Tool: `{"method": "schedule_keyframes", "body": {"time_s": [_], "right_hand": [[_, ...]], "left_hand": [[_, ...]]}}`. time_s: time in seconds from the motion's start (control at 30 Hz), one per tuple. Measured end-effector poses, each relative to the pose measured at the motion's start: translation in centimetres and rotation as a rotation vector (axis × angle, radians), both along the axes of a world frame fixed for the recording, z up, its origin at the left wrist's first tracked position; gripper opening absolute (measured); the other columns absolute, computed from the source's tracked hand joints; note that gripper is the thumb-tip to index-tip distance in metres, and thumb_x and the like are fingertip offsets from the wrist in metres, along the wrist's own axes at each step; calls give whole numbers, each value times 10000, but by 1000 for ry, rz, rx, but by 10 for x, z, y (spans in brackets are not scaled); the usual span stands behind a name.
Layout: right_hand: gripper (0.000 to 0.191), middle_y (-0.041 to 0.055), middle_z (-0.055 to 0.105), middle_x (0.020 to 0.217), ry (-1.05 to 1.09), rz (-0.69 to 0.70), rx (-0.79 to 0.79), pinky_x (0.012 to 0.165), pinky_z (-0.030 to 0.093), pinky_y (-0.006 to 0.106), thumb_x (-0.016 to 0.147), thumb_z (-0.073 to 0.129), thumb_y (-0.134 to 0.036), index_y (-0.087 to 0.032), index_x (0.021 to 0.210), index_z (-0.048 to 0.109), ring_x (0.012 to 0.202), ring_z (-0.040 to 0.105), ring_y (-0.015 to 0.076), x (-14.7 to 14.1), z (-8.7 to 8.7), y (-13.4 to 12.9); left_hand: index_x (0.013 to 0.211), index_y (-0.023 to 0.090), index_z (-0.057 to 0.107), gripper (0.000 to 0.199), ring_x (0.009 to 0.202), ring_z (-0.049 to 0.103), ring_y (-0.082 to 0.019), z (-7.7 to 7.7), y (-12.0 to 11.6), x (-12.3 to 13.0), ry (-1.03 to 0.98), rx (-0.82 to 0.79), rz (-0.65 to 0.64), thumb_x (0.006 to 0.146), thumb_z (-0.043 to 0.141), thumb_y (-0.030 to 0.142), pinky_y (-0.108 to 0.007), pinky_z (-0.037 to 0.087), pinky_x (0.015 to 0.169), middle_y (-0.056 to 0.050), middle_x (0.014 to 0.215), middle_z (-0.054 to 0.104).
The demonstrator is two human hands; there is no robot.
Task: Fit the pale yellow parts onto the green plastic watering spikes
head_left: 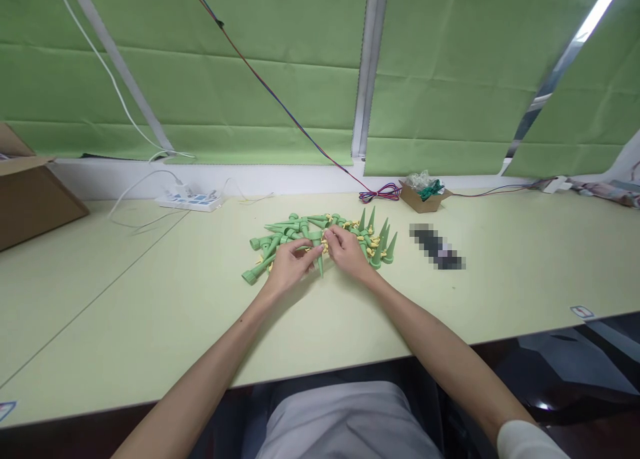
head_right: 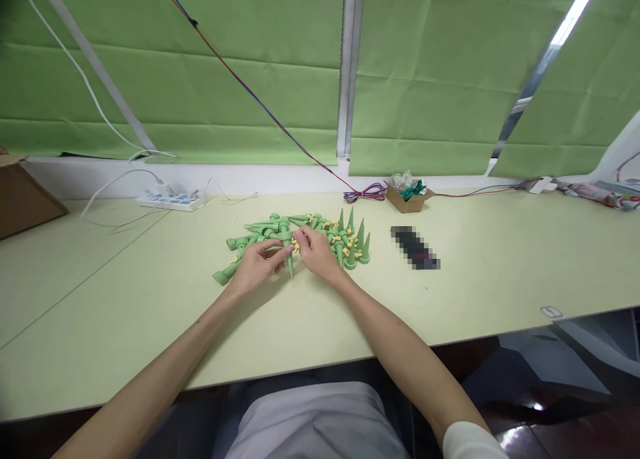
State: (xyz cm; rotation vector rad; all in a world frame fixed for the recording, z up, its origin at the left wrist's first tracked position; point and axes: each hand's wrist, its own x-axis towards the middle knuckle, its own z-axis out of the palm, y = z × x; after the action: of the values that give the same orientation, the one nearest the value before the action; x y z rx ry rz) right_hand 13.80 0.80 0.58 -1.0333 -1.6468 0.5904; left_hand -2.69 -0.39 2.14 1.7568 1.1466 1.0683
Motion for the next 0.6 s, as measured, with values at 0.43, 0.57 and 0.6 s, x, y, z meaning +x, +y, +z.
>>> {"method": "schedule_keyframes", "body": {"time_s": [0.43, 0.57, 0.6], "right_hand": [[422, -30, 416, 534, 46, -51, -39, 560, 341, 276, 976, 387, -537, -240, 676, 389, 573, 432, 157, -2, -7, 8], [417, -34, 429, 544, 62, -107, -30, 563, 346, 282, 986, 388, -534, -240, 690, 401, 543, 415, 150, 0, -6, 7], [415, -33, 430, 548, 57, -117, -18, 568, 349, 285, 989, 389, -528, -240, 691, 401, 542, 416, 150, 0, -5, 5]], "left_hand": [[961, 200, 636, 385, 571, 574, -142, -9, 5, 3, 102, 139, 77, 797, 685, 545, -270, 419, 508, -48, 889, 679], [1030, 211, 589, 446, 553, 580, -130, -6, 1, 6, 12, 73, 39, 850, 604, 619, -257, 414, 471, -59, 961, 686], [972, 210, 582, 443, 520, 562, -126, -5, 1, 6, -16, 59, 47, 866, 572, 640, -255, 408, 462, -43, 864, 679]]}}
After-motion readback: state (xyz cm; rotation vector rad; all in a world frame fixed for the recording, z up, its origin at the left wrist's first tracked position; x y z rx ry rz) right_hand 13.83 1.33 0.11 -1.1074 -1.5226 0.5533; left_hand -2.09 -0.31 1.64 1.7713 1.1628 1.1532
